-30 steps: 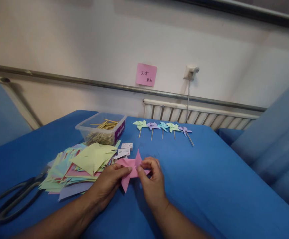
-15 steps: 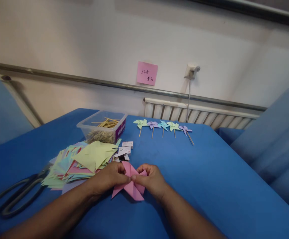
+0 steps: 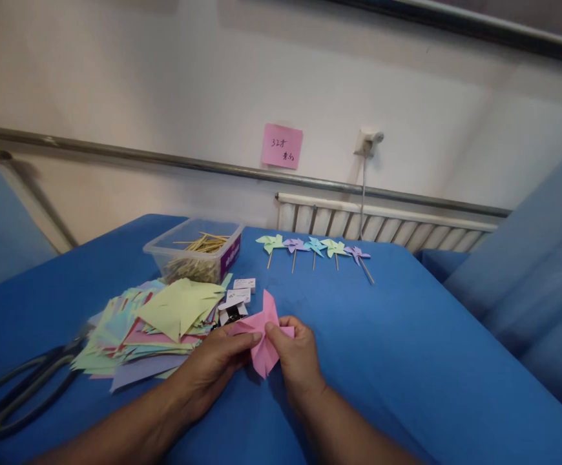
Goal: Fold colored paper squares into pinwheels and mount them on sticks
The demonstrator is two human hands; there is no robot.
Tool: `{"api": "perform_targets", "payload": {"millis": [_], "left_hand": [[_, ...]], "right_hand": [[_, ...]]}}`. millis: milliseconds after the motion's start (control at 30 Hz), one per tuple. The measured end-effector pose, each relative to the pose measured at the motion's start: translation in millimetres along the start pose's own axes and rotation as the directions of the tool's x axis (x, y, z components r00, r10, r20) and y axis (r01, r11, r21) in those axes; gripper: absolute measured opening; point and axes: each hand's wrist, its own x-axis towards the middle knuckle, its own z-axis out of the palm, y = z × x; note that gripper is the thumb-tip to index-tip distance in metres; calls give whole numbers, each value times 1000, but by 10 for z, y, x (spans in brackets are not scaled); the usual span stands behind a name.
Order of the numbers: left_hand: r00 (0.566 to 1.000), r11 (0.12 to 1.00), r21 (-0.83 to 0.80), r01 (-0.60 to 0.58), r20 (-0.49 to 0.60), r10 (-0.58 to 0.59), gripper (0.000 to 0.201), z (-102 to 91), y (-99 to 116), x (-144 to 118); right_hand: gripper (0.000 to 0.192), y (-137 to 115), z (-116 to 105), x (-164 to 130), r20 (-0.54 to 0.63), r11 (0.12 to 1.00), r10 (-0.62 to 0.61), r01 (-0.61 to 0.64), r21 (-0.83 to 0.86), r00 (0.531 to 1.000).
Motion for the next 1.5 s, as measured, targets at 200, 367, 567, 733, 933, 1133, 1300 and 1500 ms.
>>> {"api": "perform_targets", "payload": {"millis": [200, 367, 567, 733, 933, 1133, 1300, 1500], "left_hand": [[999, 994, -108, -22, -50, 17, 19, 14, -52, 11], [992, 993, -106, -51, -118, 39, 13, -33, -42, 19], [975, 973, -199, -113, -211, 70, 11, -140, 170, 46], [974, 954, -280, -107, -221, 44, 11, -194, 272, 54], [987, 968, -233, -87, -150, 53, 8, -192, 207, 22], [987, 987, -134, -85, -144, 66, 11, -153, 132, 15], [991, 995, -76, -66, -123, 57, 13, -124, 89, 13], [992, 998, -33, -54, -114, 50, 13, -140, 27, 36]], "right_hand": [[23, 31, 12, -34, 58, 999, -34, 34, 0, 998], [24, 59, -10, -4, 116, 1000, -22, 21, 5, 993], [37, 28, -27, 7, 112, 908, -318, 336, -249, 941], [40, 39, -3, -83, 391, 739, -397, 542, -401, 830], [33, 17, -5, -119, 443, 687, -400, 582, -434, 803], [10, -16, 19, -80, 333, 848, -286, 399, -350, 899], [20, -42, 37, -47, 226, 925, -207, 266, -270, 952], [23, -36, 38, -33, 176, 938, -188, 230, -260, 966]]}}
